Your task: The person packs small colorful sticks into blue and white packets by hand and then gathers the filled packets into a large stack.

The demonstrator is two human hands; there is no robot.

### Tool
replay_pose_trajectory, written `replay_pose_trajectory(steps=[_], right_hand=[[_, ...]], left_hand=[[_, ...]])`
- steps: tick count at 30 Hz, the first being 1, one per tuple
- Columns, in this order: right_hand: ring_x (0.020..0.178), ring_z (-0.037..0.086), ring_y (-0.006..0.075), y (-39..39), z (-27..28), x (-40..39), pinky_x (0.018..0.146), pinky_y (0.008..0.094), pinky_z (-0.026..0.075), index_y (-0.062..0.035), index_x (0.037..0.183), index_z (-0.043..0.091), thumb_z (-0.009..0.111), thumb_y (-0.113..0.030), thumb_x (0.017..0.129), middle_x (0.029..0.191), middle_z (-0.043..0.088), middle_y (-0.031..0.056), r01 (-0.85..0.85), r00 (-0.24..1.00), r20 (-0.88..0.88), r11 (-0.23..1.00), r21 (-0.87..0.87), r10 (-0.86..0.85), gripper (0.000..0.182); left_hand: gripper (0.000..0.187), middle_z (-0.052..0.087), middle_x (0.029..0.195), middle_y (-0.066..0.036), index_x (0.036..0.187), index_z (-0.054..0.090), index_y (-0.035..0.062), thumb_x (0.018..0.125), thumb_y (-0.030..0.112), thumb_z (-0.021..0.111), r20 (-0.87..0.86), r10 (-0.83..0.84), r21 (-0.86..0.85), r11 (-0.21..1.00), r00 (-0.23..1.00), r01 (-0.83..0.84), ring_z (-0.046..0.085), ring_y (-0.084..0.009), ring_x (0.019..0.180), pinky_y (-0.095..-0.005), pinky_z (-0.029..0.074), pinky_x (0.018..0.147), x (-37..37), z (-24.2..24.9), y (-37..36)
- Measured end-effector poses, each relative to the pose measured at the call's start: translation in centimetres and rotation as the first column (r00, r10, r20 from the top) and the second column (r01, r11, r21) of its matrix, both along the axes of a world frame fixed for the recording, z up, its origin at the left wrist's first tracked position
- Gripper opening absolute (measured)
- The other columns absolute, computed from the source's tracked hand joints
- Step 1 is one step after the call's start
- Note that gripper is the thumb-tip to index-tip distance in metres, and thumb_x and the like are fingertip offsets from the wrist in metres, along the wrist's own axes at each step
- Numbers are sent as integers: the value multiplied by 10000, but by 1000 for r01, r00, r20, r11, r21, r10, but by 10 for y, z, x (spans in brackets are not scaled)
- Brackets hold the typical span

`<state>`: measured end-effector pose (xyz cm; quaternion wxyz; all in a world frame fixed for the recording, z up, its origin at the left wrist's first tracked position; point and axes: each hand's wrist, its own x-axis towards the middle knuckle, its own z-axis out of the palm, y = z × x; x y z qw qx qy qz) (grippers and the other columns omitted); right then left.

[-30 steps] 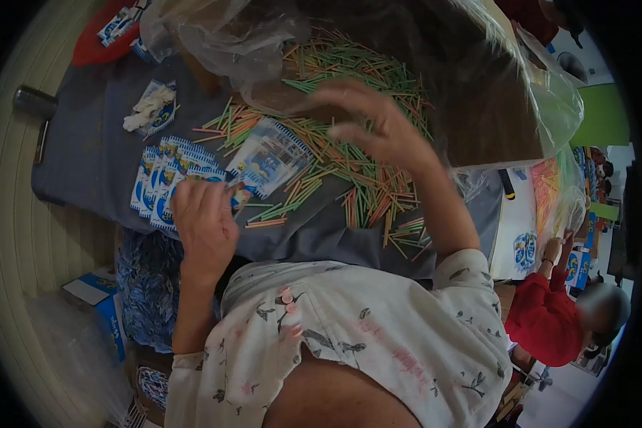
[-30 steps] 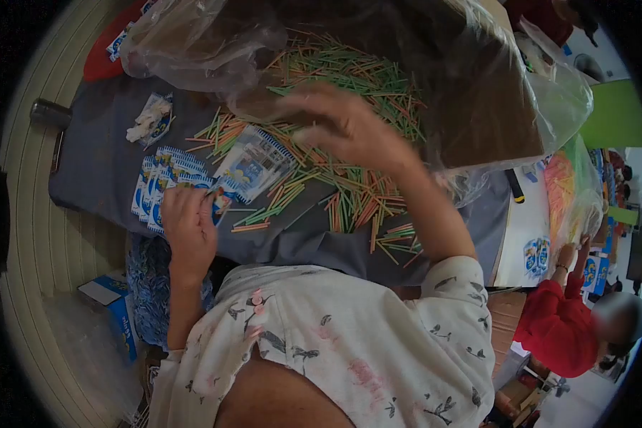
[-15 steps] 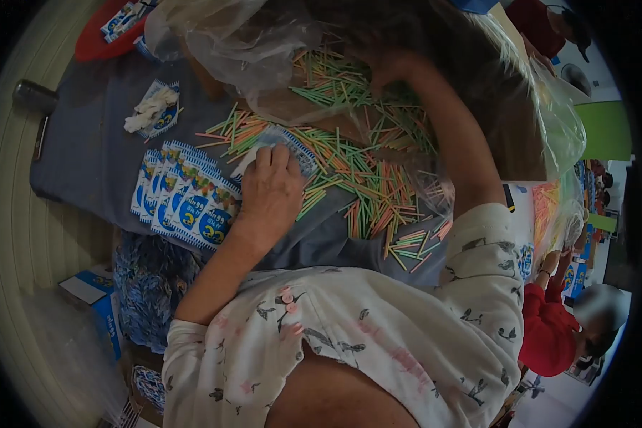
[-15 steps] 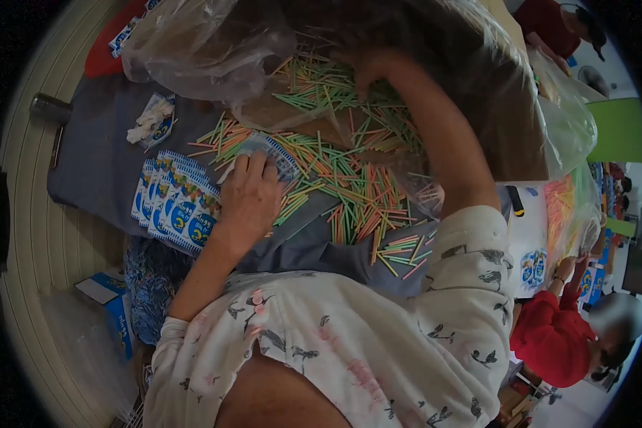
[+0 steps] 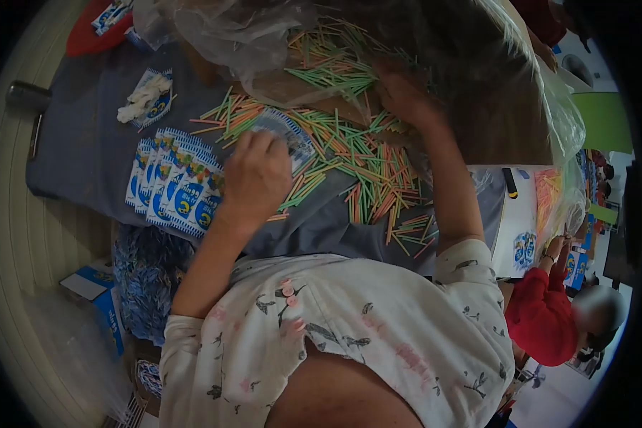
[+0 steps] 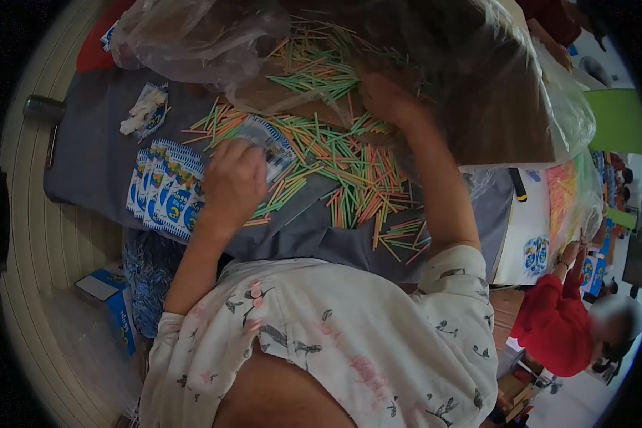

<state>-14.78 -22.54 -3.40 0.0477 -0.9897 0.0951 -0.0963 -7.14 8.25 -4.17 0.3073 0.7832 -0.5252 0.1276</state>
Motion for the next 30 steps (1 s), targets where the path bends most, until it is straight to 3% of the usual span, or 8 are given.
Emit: replay_pose_trajectory(steps=[4, 8, 14, 16, 25, 26, 28, 30], right_hand=[[1128, 553, 415, 29, 43, 21, 951, 491, 455, -46, 1211, 561, 544, -28, 822, 1284, 546, 200, 140, 888, -413, 974, -178, -203, 390], [1042, 598, 425, 11, 6, 14, 893, 495, 487, -33, 1197, 575, 557, -21, 801, 1193, 590, 209, -44, 998, -56, 904, -425, 23, 397], [899, 661, 324, -26, -18, 0, 751, 400, 512, -15, 1132, 574, 569, -53, 842, 912, 650, 163, 223, 927, 274, 963, 149, -257, 293], [720, 623, 219, -5, 5, -6, 672, 382, 493, -11, 988, 636, 621, -73, 844, 765, 614, 35, -52, 790, 399, 597, 800, -465, 157], [640, 515, 85, 15, 26, 3, 601, 313, 429, -27, 791, 653, 657, -256, 911, 648, 531, -19, -454, 673, 533, 282, 845, -513, 259], [640, 515, 85, 2, 8, 2, 601, 313, 429, -27, 791, 653, 657, -256, 911, 648, 531, -19, -450, 668, 533, 289, 845, -519, 259], [716, 573, 141, -28, -41, 3, 694, 347, 477, -15, 890, 718, 617, -342, 947, 718, 584, 10, 143, 915, 190, 724, 675, -357, 346], [845, 589, 173, -19, -39, 2, 792, 365, 472, -37, 990, 718, 593, -360, 960, 855, 619, 48, 27, 930, 282, 807, 590, -237, 347]], left_hand=[[81, 578, 823, -126, 773, 614, -23, 706, 23, 619, 149, -10, 19, 1000, 989, 7, 572, -314, 812, -383, 511, 710, -11, -17, -5], [169, 596, 868, -86, 859, 676, 19, 695, 53, 652, 105, -47, -136, 989, 993, 62, 574, -291, 826, -377, 513, 694, -3, -8, 4], [195, 581, 880, -85, 882, 700, 28, 701, 71, 642, 127, 17, -42, 999, 992, -12, 563, -275, 826, -387, 510, 697, -8, -4, 11], [185, 583, 881, -85, 876, 699, 29, 704, 66, 640, 49, 21, -21, 1000, 999, -20, 563, -276, 833, -381, 509, 709, -10, -5, 9], [144, 580, 891, -118, 840, 662, -17, 710, 6, 603, 57, -1, -95, 995, 998, 6, 553, -309, 857, -391, 505, 724, 0, -1, 10], [147, 584, 869, -117, 853, 670, -21, 717, -9, 616, 49, 0, -33, 999, 999, 2, 560, -312, 861, -397, 500, 732, -3, -10, 11], [150, 587, 846, -115, 867, 677, -25, 724, -25, 630, 48, -4, 28, 1000, 999, 3, 567, -314, 865, -403, 494, 740, -7, -11, 12], [131, 590, 852, -116, 850, 677, -25, 726, -26, 634, -8, 40, 1, 999, 999, -40, 568, -315, 838, -407, 490, 740, -11, 0, 13]])
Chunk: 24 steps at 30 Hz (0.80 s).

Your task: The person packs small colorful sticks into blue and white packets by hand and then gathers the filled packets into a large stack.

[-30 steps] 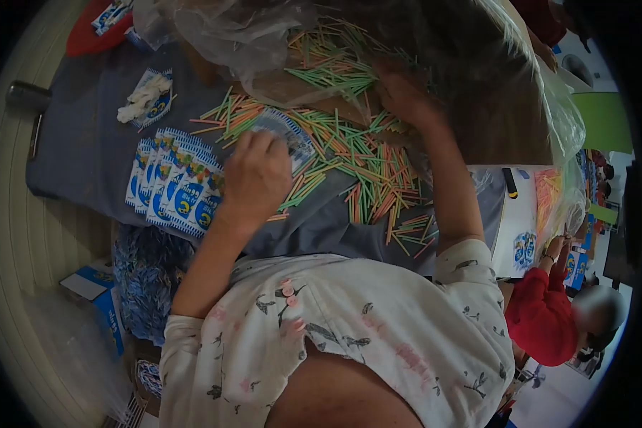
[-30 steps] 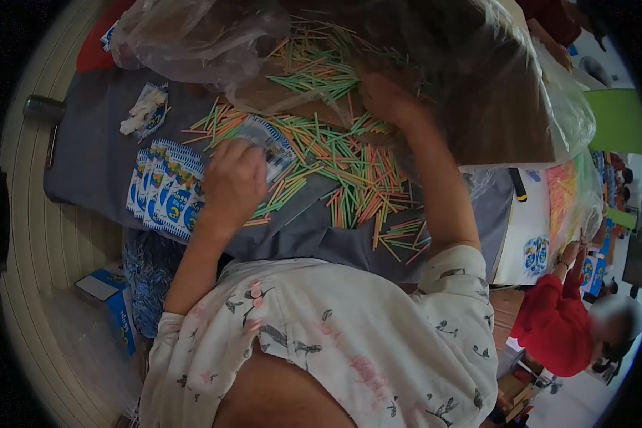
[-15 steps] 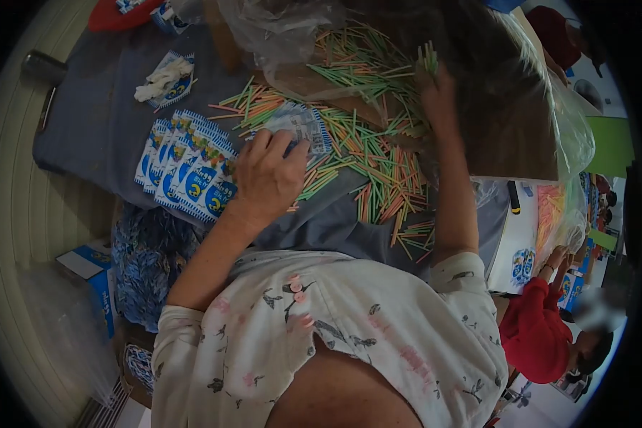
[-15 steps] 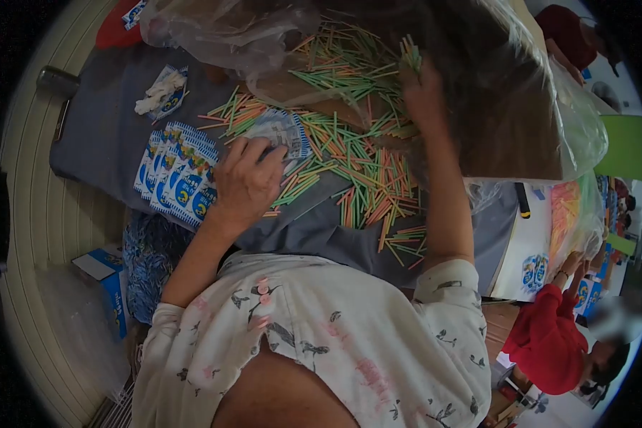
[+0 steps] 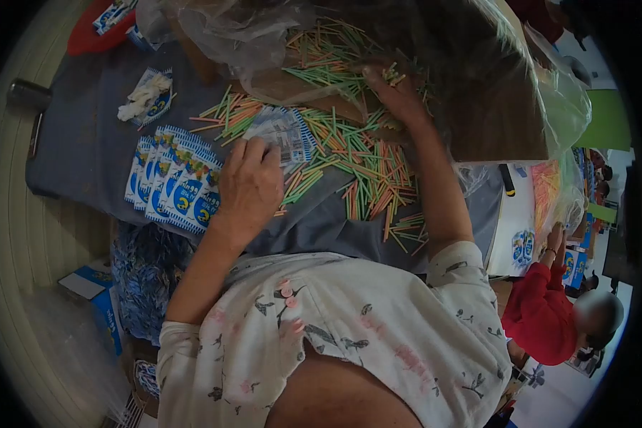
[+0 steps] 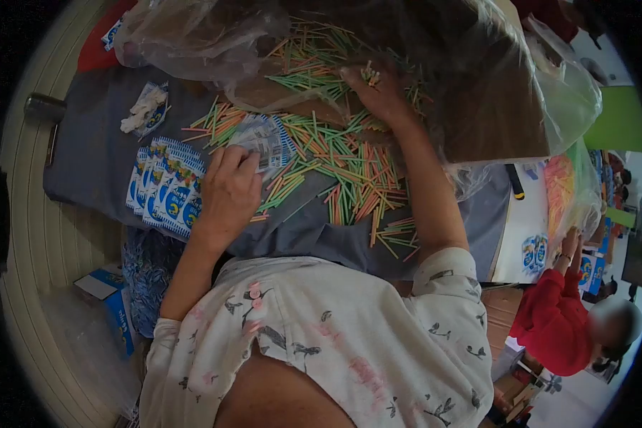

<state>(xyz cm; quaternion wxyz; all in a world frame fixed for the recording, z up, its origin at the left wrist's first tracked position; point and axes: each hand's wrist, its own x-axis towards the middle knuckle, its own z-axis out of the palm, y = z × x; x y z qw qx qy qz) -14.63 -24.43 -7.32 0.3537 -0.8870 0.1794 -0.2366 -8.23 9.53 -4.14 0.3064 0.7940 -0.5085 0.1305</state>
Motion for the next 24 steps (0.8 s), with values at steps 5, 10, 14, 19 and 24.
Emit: replay_pose_trajectory(steps=[5, 10, 14, 19, 24], right_hand=[[1216, 514, 247, 23, 34, -3, 1032, 408, 392, -107, 1190, 682, 492, -439, 997, 1301, 568, 129, -213, 973, 129, 955, 206, 189, 429], [1235, 506, 267, 75, 87, -18, 1064, 418, 372, -79, 1288, 608, 311, -536, 1026, 1355, 541, 122, -38, 976, 216, 965, 259, -20, 604], [1278, 493, 288, 61, 89, -12, 1097, 445, 328, -39, 1272, 591, 265, -516, 1040, 1335, 566, 156, -331, 890, 454, 759, 560, 53, 622], [1159, 581, 282, 72, 90, -7, 1018, 432, 427, -1, 1058, 630, 309, -590, 999, 1076, 673, 182, -683, 706, 664, 484, 547, 247, 674], [1145, 582, 327, 110, 97, 0, 1029, 472, 411, -12, 1071, 629, 302, -593, 992, 1076, 668, 203, -757, 638, 709, 415, 505, 300, 671]], left_hand=[[107, 601, 843, -124, 808, 672, -18, 704, -39, 663, -230, -41, -58, 998, 972, 28, 573, -311, 817, -401, 484, 723, 20, 7, 9], [126, 605, 771, -117, 768, 675, -5, 660, -46, 725, -334, -86, -208, 978, 939, 15, 596, -291, 755, -381, 483, 677, 21, 19, 4], [136, 595, 719, -66, 834, 671, -42, 727, -39, 755, -461, -158, -288, 957, 873, 21, 556, -134, 633, -274, 420, 557, 25, 23, -17], [143, 610, 721, -99, 805, 683, -5, 701, 12, 780, -453, -181, -317, 948, 873, 33, 616, -247, 652, -342, 465, 586, 24, 30, -34], [179, 595, 684, -86, 778, 653, 1, 689, 24, 806, -468, -222, -353, 934, 856, 49, 592, -215, 585, -323, 448, 539, 22, 34, -41]])
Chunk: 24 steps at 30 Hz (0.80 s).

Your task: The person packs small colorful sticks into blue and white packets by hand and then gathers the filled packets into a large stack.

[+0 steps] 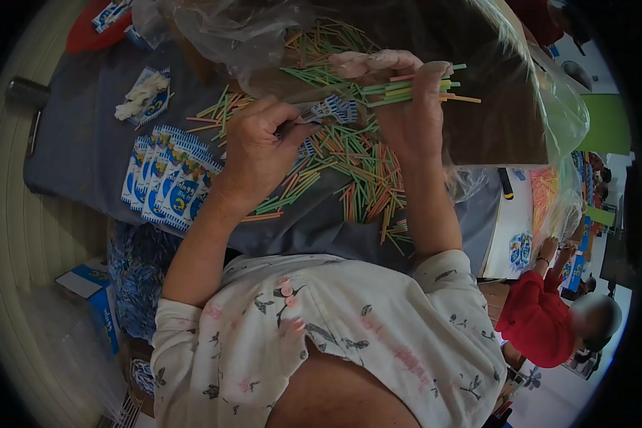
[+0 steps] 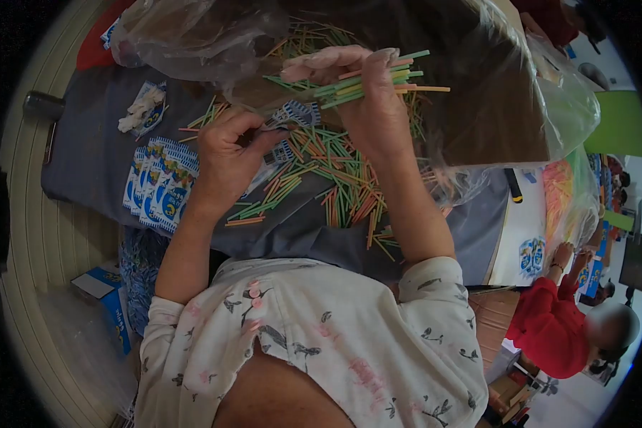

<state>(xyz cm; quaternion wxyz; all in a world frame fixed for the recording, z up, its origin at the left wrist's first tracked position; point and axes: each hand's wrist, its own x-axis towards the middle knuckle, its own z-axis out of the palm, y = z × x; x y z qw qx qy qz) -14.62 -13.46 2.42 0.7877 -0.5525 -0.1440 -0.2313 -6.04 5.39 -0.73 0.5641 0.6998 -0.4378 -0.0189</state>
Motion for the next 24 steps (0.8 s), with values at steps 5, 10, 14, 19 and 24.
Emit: replay_pose_trajectory(steps=[5, 10, 14, 19, 24], right_hand=[[1163, 569, 353, 14, -3, 0, 1047, 502, 395, -27, 1104, 628, 273, -603, 988, 1098, 658, 225, 81, 991, -86, 966, -247, -105, 687], [1108, 603, 285, 16, -4, 3, 1002, 423, 450, 22, 1069, 627, 272, -610, 996, 1125, 656, 207, 21, 997, 77, 999, 42, -24, 728], [1132, 586, 318, 21, -4, 1, 1006, 442, 443, -10, 1064, 627, 254, -649, 972, 1160, 640, 209, 71, 984, -148, 977, -200, -102, 745], [1100, 597, 260, 20, -16, 5, 944, 388, 486, 1, 1048, 623, 270, -606, 1000, 1147, 647, 193, 164, 927, -208, 835, -525, -312, 704], [1008, 619, 203, 28, 4, 4, 914, 345, 460, -26, 1054, 690, 256, -541, 1031, 1058, 699, 97, 62, 940, -316, 975, -214, -129, 674]], left_hand=[[186, 588, 651, -33, 808, 637, -17, 728, 7, 803, -121, -18, 27, 999, 993, 22, 509, -79, 586, -249, 406, 532, -2, -1, -2], [205, 581, 616, -15, 806, 625, -7, 724, 15, 812, -235, -39, 24, 999, 971, 46, 472, -64, 566, -249, 389, 511, -2, -10, -1], [222, 561, 618, -23, 795, 614, -9, 718, 29, 818, -135, -75, 7, 997, 988, 77, 469, -77, 565, -256, 387, 511, -6, -3, -4], [246, 548, 656, -53, 805, 602, -9, 696, 23, 820, 52, -64, -76, 995, 997, 68, 498, -115, 562, -281, 412, 519, -3, -7, -6], [215, 641, 787, -152, 818, 610, -22, 677, -6, 772, 212, -55, -1, 998, 976, 56, 636, -332, 690, -394, 488, 604, -1, -4, -3]])
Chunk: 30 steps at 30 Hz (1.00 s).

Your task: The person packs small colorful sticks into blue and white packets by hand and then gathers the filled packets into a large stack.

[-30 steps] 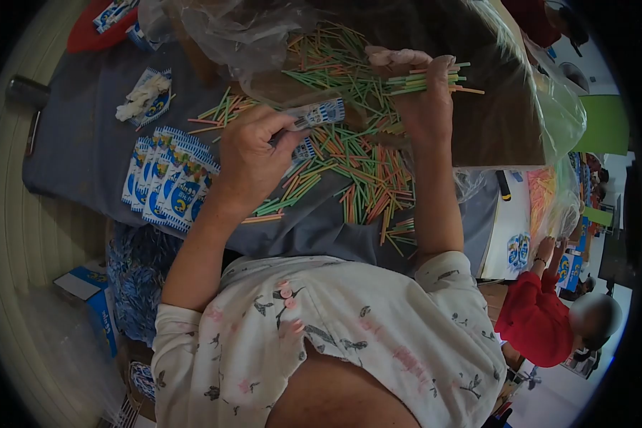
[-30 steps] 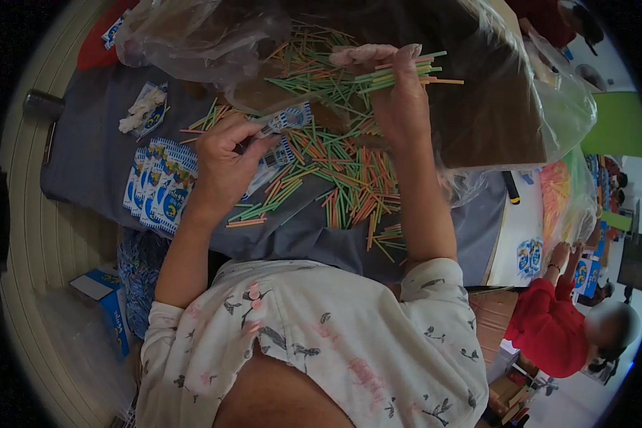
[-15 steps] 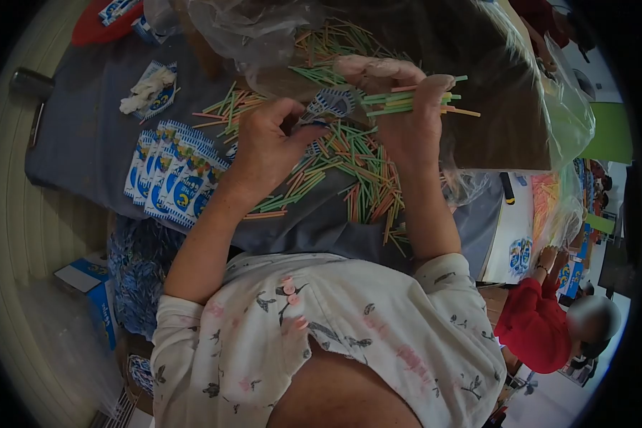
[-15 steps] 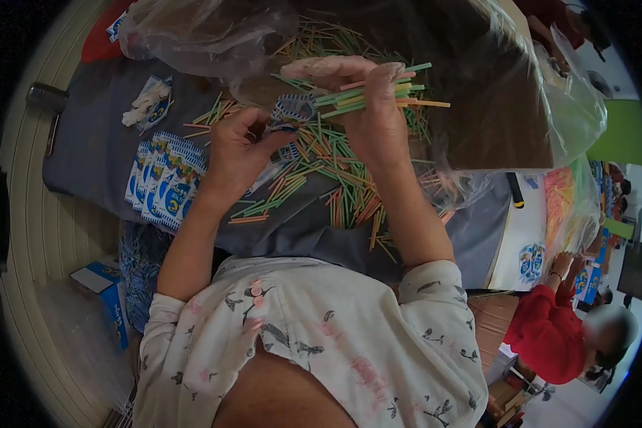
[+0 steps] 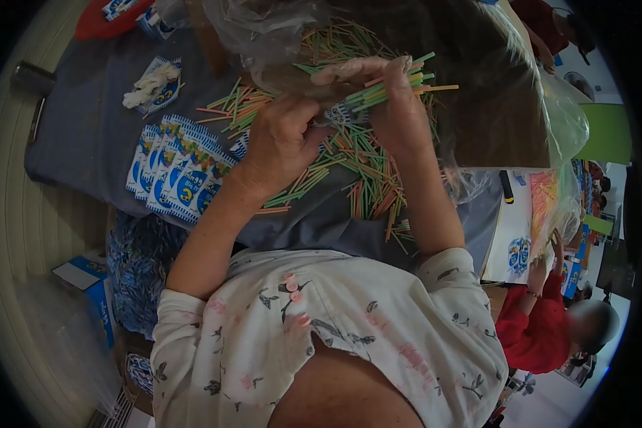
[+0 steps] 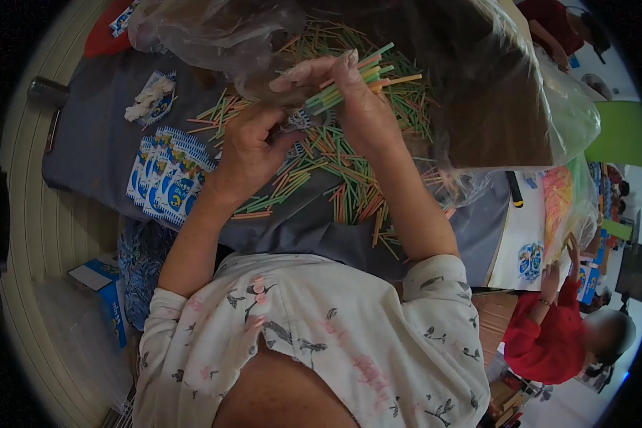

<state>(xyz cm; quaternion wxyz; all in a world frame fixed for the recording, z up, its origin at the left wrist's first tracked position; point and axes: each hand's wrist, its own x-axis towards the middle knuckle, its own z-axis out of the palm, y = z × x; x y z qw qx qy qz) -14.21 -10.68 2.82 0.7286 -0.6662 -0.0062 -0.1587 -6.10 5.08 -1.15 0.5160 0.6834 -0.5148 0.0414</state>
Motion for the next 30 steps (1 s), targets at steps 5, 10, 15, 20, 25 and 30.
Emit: replay_pose_trajectory(steps=[5, 10, 15, 20, 25, 30], right_hand=[[1098, 594, 264, -2, -1, 1, 978, 410, 444, 3, 1045, 628, 260, -608, 1003, 1128, 660, 181, 34, 999, 20, 973, -228, -30, 715], [1117, 595, 243, 9, -13, 2, 998, 399, 427, -6, 1041, 686, 374, -493, 1025, 1072, 684, 129, 161, 975, 202, 910, -383, -88, 577], [1056, 607, 215, 6, -15, 1, 972, 374, 433, -1, 1047, 692, 400, -454, 1023, 1050, 682, 112, 166, 985, 3, 951, -261, -172, 539], [977, 611, 189, -3, 5, 7, 930, 351, 445, 3, 1038, 693, 423, -419, 1018, 988, 682, 85, 115, 974, -180, 983, -143, -140, 501], [1079, 568, 173, -19, 18, 9, 931, 330, 465, -2, 1160, 642, 499, -379, 993, 1124, 644, 87, 10, 978, -204, 983, -185, -48, 436], [1022, 585, 156, -28, 19, 16, 856, 300, 486, -1, 1167, 654, 697, -316, 870, 1057, 658, 113, 111, 993, -30, 978, -177, -118, 435]], left_hand=[[239, 595, 727, -97, 809, 595, -8, 684, 5, 799, -287, -27, 12, 999, 958, 32, 574, -210, 622, -321, 454, 561, -2, -8, 0], [245, 558, 703, -24, 811, 594, 9, 696, -5, 811, -459, -53, 20, 997, 887, 70, 509, -83, 589, -249, 417, 535, 2, -6, 2], [226, 654, 810, -150, 864, 630, -22, 684, -30, 767, -121, -9, -78, 997, 993, 0, 654, -304, 693, -356, 498, 605, 3, -7, -5], [246, 676, 885, -158, 914, 653, -30, 690, -51, 751, -214, -75, -149, 988, 974, 43, 679, -309, 761, -340, 522, 648, 7, -4, -25], [242, 701, 914, -142, 943, 664, -45, 714, -58, 744, -258, -100, -187, 981, 961, 51, 701, -231, 801, -308, 541, 687, 12, 4, -42], [178, 699, 866, -51, 981, 695, -16, 803, -26, 708, -647, -282, -254, 956, 708, 148, 646, -87, 801, -275, 535, 706, 13, 9, -57]])
